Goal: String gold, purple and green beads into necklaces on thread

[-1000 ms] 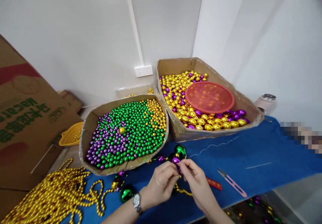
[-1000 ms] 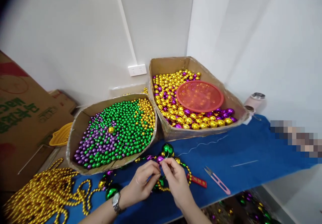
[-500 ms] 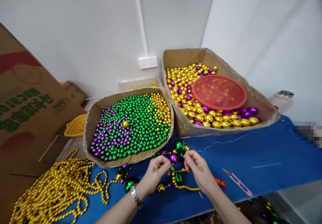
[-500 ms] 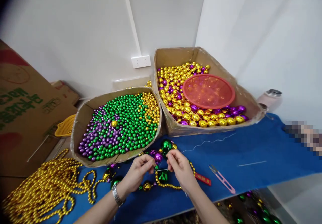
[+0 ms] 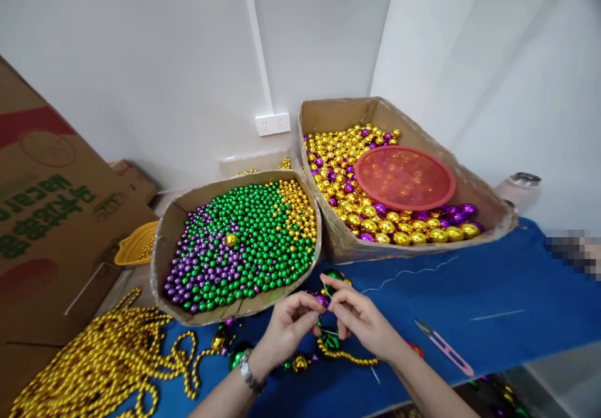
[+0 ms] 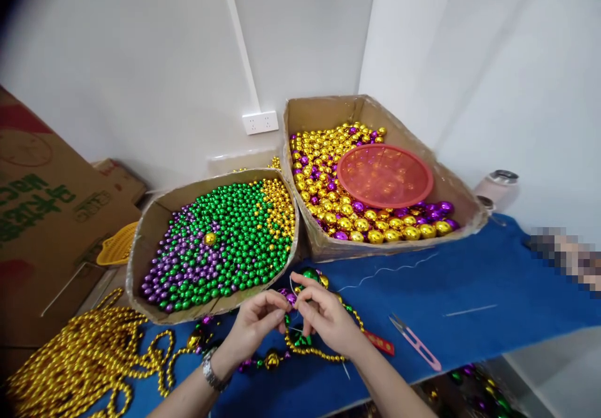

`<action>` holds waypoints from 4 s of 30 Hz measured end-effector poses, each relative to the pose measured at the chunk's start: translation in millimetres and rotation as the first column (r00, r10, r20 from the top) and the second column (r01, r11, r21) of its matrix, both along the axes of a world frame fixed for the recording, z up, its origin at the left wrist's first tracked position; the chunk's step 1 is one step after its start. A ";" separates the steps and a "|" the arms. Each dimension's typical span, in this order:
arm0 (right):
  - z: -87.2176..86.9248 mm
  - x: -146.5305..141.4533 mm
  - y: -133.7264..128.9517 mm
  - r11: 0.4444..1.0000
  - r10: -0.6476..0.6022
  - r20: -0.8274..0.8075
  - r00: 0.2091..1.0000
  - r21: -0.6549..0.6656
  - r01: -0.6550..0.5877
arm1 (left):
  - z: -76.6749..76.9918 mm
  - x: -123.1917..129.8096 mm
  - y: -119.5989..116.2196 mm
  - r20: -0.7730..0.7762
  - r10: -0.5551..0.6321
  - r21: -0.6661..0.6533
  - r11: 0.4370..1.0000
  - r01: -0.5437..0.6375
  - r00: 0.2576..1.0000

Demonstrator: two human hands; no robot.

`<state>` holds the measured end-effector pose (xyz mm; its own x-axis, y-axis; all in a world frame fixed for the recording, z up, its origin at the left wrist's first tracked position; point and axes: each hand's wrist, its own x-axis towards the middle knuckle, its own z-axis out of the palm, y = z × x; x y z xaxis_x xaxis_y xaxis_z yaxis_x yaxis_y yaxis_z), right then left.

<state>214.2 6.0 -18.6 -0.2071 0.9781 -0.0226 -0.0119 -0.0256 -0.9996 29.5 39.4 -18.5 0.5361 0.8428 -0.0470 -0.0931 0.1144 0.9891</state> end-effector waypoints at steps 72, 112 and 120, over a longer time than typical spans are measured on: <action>7.9 38.5 -16.9 0.945 -0.227 0.324 0.918 0.300 0.128 | 9.0 4.5 -4.7 0.235 0.210 -0.295 0.946 -0.136 0.949; -27.5 -34.4 6.9 0.877 -0.292 0.371 0.882 0.471 0.092 | 21.7 15.0 0.7 -0.051 0.047 -0.040 0.998 -0.049 0.998; -38.6 -35.4 6.1 0.816 -0.449 0.363 0.817 0.540 0.208 | 18.7 11.1 1.5 -0.021 0.118 -0.085 0.989 -0.120 0.993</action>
<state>178.8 12.1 -57.2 0.0463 0.8988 0.4359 0.5229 0.3500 -0.7772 40.6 40.9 0.2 0.4309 0.8930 -0.1299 -0.0958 0.1885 0.9774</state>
